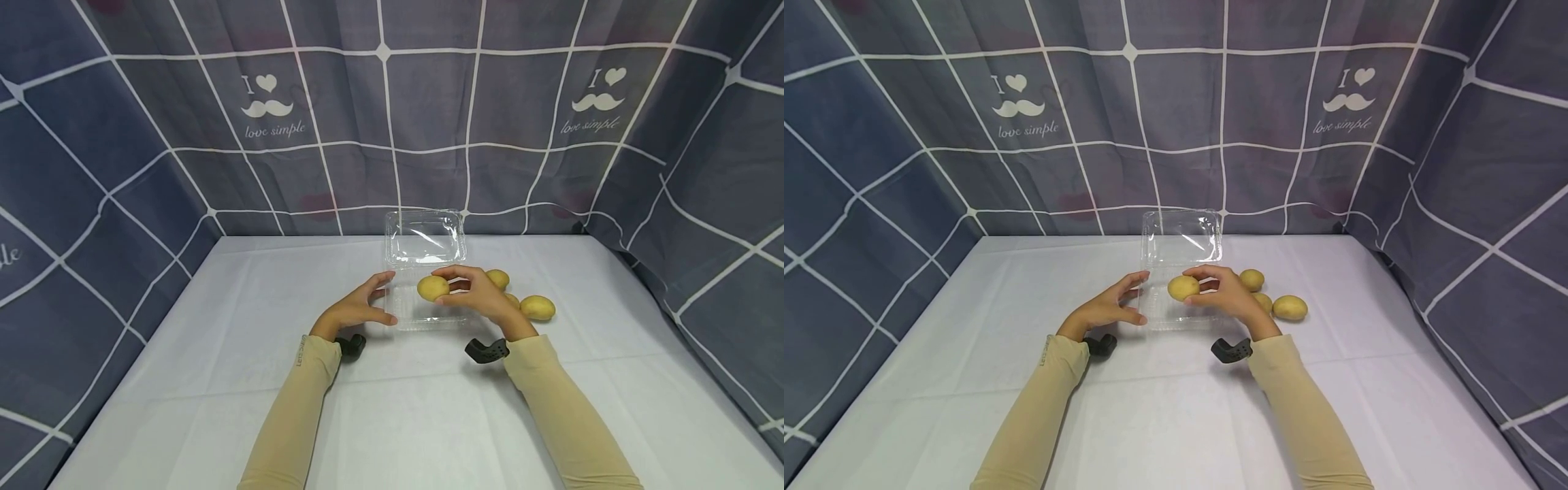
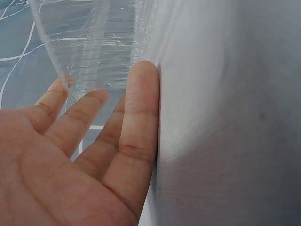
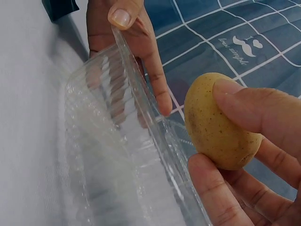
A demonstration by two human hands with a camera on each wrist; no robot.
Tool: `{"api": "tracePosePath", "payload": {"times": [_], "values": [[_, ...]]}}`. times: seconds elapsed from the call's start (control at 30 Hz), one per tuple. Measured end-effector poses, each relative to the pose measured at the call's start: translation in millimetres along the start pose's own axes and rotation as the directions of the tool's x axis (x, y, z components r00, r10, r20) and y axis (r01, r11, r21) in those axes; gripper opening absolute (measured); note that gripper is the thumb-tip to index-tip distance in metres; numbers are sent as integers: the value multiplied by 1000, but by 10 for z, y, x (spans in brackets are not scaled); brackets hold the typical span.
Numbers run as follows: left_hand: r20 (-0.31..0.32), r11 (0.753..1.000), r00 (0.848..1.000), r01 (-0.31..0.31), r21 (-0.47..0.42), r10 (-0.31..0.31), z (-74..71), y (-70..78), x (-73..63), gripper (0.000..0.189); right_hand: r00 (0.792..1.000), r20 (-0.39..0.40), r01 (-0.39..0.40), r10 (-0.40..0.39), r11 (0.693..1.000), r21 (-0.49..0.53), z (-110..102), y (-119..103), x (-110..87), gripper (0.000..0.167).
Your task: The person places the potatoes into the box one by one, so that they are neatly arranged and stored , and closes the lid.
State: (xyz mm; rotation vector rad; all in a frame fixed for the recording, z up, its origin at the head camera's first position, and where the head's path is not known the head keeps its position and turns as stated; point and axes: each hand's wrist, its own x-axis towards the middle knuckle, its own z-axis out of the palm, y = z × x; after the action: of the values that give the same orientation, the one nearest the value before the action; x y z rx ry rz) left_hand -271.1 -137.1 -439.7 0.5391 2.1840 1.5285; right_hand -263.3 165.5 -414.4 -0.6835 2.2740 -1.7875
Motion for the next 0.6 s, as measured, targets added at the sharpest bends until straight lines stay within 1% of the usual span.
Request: {"api": "tracePosePath", "payload": {"times": [0.27,0.6], "values": [[8,1000,1000,-7,8,7,-9,-4,-6,109,1000,30,6,-5,999,-32,76,14,56,55],[10,1000,1000,-11,1,11,-11,-12,-8,109,996,92,-12,20,996,-93,137,17,128,55]]}}
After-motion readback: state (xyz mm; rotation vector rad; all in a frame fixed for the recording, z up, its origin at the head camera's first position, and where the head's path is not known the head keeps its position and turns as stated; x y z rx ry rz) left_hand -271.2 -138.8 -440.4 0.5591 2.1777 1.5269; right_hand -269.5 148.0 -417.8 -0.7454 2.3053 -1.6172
